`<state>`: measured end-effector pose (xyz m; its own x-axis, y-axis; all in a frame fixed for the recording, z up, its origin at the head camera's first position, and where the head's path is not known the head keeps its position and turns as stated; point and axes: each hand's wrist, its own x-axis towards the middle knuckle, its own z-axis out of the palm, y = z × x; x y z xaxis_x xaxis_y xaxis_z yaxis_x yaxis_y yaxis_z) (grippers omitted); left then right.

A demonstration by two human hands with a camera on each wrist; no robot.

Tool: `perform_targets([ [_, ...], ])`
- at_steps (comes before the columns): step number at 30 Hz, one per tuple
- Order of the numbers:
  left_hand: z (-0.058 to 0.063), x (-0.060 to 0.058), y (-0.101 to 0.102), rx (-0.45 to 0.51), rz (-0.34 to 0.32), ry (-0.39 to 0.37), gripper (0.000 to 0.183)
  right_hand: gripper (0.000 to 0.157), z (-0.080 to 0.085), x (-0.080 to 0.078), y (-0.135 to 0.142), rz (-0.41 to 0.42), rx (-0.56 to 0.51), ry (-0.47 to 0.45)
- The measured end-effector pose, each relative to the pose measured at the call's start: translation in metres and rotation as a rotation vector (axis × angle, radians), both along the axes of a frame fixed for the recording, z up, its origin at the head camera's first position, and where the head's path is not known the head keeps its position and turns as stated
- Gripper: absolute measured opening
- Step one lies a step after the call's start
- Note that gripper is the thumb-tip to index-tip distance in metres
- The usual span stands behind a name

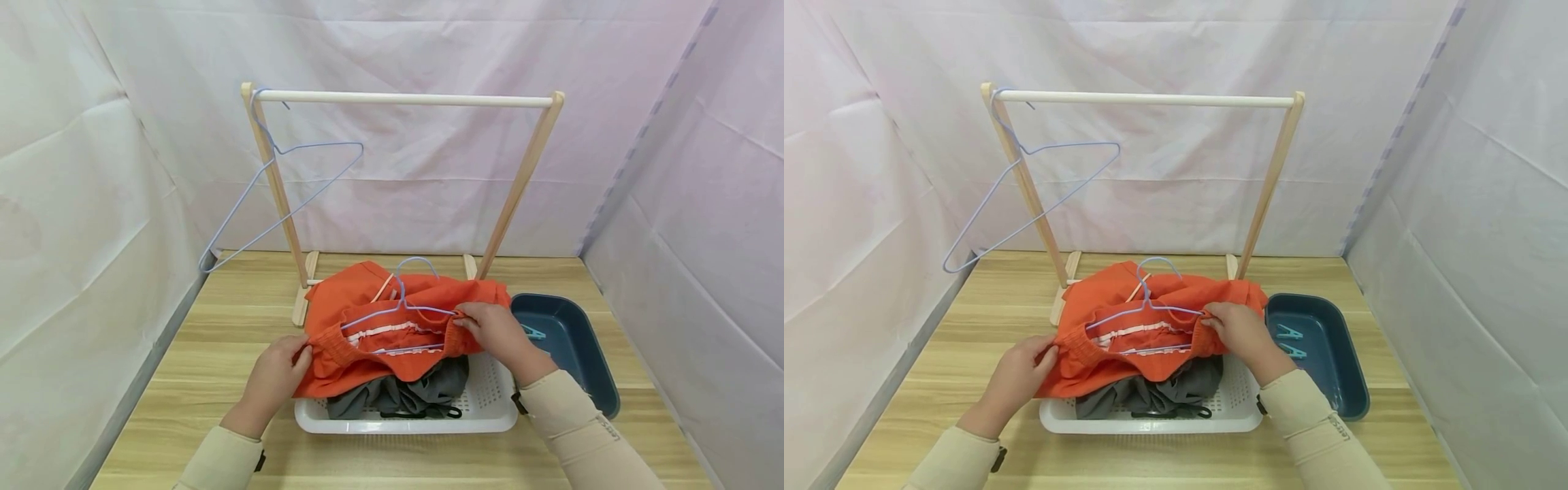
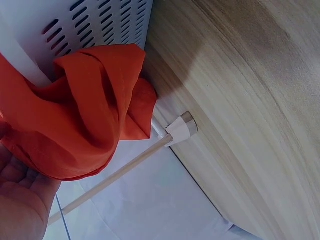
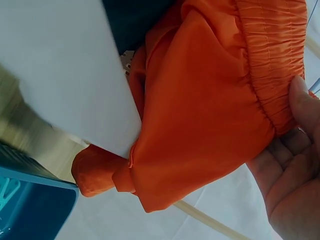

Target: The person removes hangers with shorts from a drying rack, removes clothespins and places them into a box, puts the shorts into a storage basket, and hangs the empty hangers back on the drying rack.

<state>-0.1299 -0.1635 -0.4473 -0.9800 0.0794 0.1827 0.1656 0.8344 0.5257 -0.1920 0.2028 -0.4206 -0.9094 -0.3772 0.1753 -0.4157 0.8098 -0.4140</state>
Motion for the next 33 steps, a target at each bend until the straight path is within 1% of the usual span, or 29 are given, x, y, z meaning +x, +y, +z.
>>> perform_targets([
  [5,0.000,-0.001,0.000,0.002,-0.011,0.012,0.027,0.011,-0.001,0.000,-0.003,-0.019,0.013,0.016],
  [9,0.003,0.000,0.002,-0.003,-0.032,0.053,0.026,0.008,0.000,0.003,-0.006,-0.032,0.033,0.007],
  [11,0.005,0.000,0.004,-0.003,-0.050,0.077,0.027,0.007,0.001,0.004,-0.007,-0.037,0.034,-0.002],
  [15,0.013,0.001,0.011,0.002,-0.084,0.101,0.035,0.007,0.002,0.006,-0.007,-0.038,0.036,-0.010],
  [17,0.018,0.001,0.014,0.012,-0.101,0.094,0.039,0.007,0.002,0.007,-0.007,-0.040,0.038,-0.013],
  [20,0.026,-0.001,0.018,0.021,-0.120,0.063,0.044,0.007,0.002,0.008,-0.006,-0.042,0.044,-0.016],
  [24,0.035,-0.006,0.020,0.024,-0.151,0.011,0.038,0.007,0.002,0.008,-0.005,-0.046,0.048,-0.011],
  [29,0.038,-0.008,0.022,0.008,-0.176,-0.036,0.034,0.008,0.000,0.009,-0.004,-0.046,0.039,0.006],
  [33,0.036,-0.008,0.023,0.004,-0.160,-0.009,0.032,0.008,0.000,0.011,-0.003,-0.051,0.022,0.030],
])
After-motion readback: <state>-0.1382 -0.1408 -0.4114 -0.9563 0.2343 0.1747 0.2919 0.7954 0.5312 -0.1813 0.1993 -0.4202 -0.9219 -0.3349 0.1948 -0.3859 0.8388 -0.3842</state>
